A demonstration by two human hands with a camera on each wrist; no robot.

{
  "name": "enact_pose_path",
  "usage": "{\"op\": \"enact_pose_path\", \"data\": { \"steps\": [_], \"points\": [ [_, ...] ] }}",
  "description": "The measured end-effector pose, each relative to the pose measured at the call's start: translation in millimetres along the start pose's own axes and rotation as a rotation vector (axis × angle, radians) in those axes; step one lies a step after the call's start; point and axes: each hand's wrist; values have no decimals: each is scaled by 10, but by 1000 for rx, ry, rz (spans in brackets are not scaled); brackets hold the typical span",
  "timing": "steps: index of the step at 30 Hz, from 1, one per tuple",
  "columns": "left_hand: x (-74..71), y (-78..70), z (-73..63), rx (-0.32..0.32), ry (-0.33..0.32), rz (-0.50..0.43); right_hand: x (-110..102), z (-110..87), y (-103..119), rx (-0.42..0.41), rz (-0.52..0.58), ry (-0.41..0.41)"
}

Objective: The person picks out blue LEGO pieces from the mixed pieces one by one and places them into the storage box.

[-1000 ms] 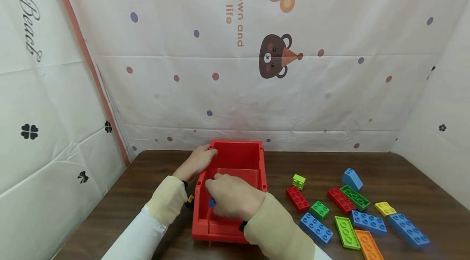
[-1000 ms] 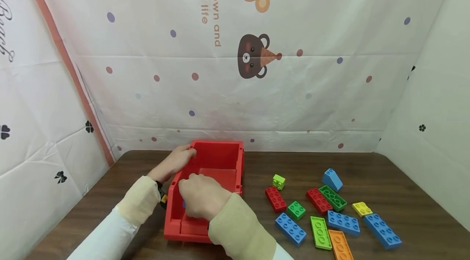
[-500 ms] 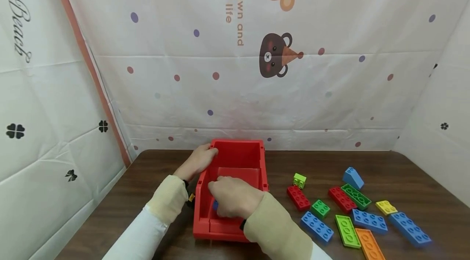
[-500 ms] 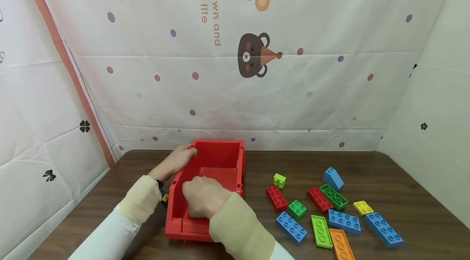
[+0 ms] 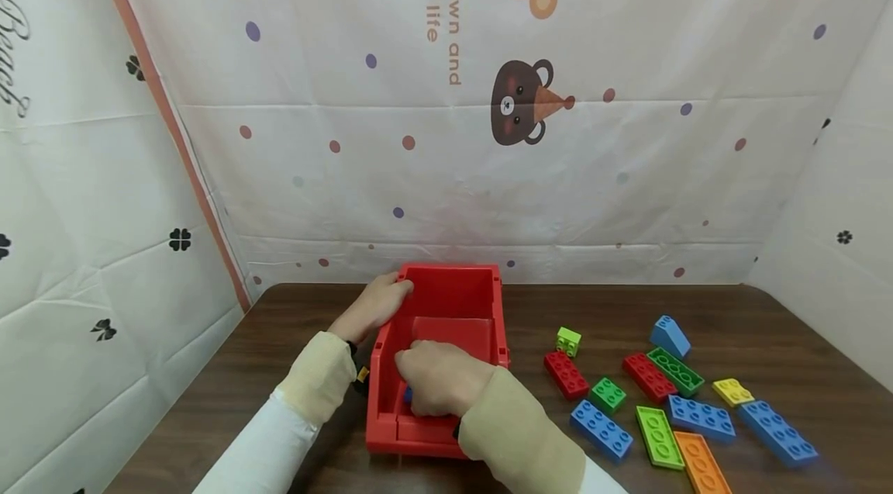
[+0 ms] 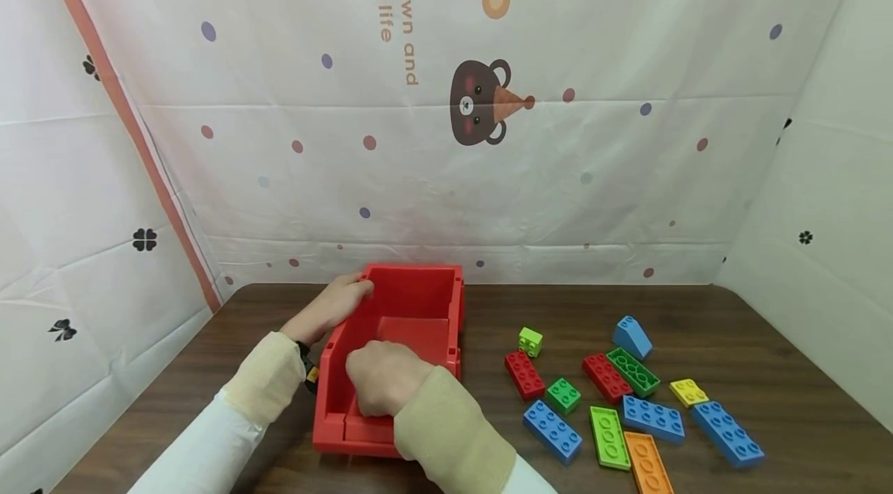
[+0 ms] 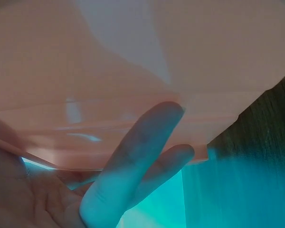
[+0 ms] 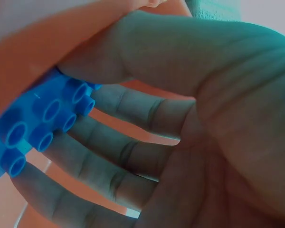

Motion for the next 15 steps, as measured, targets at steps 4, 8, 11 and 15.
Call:
{"op": "enact_pose_path", "data": {
  "steps": [4, 8, 11, 15],
  "points": [
    [-7, -3, 10, 4, -7, 1, 4, 3, -7, 3, 4, 2],
    [-7, 1, 6, 0, -4, 3, 14, 4, -9, 4, 6, 12],
    [-4, 2, 0, 3, -4, -1, 18, 3, -7, 5, 12, 22],
    [1, 7, 1, 13, -7, -9, 35, 16, -20, 6, 18, 29]
  ]
}}
Point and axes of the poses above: each hand's wrist, its own z-axis towards the middle knuckle, its own x-axis out of the palm, y = z × x, and after that the axes turned 9 degrees about y, right-handed
